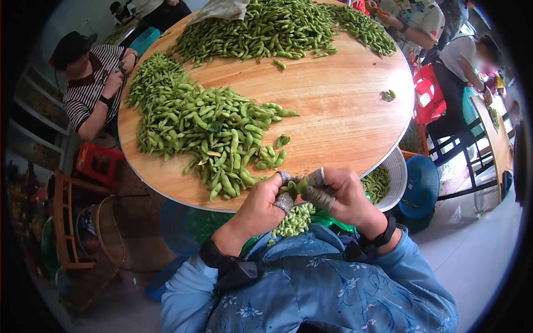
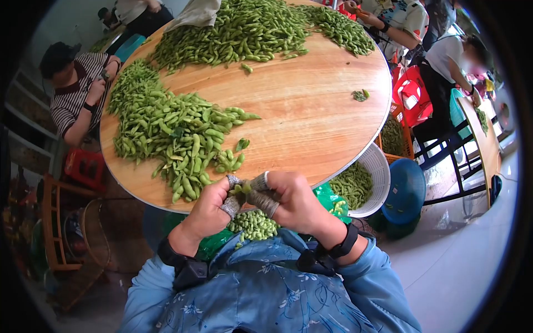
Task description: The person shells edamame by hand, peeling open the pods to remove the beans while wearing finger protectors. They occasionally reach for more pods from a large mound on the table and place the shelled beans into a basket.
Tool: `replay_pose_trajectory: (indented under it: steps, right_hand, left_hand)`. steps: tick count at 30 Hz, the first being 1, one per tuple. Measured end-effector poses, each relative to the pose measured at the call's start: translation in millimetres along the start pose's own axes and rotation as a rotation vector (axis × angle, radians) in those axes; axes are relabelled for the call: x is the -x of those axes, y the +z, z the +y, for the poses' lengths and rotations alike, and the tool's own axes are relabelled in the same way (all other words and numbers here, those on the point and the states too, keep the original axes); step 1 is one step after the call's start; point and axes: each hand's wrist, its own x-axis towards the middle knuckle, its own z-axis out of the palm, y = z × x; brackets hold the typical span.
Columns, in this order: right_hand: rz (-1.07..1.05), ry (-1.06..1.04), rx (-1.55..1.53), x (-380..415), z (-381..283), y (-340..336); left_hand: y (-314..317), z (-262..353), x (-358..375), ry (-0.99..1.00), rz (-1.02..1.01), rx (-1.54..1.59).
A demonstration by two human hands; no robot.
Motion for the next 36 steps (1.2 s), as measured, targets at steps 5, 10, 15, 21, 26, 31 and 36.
replay_pose_trajectory:
  steps: [5,10,15,21,26,31,36]
  right_hand:
    - [-0.081,-0.336,0.615,0,0,2]
    - [0.006,-0.06,0.014,2,3,7]
    - [0.066,0.125,-0.073,3,-1,-16]
    - [0.033,0.059,-0.078,1,5,-7]
    - [-0.089,0.018,0.269,0,-7,-4]
    - [-0.077,0.019,0.216,0,1,-2]
    - [0.099,-0.067,0.432,2,-3,0]
  left_hand:
    - [-2,1,1,0.01,0.035,-0.197]
    - [6,7,4,0.003,0.04,0.146]
    - [-9,6,19,-0.077,-0.097,-0.085]
    - [0,5,7,-0.046,0.01,0.156]
    - [7,8,-1,-0.062,0.004,0.301]
    - [5,12,1,-0.098,0.051,0.209]
    - [1,15,3,-0.012,0.204,-0.108]
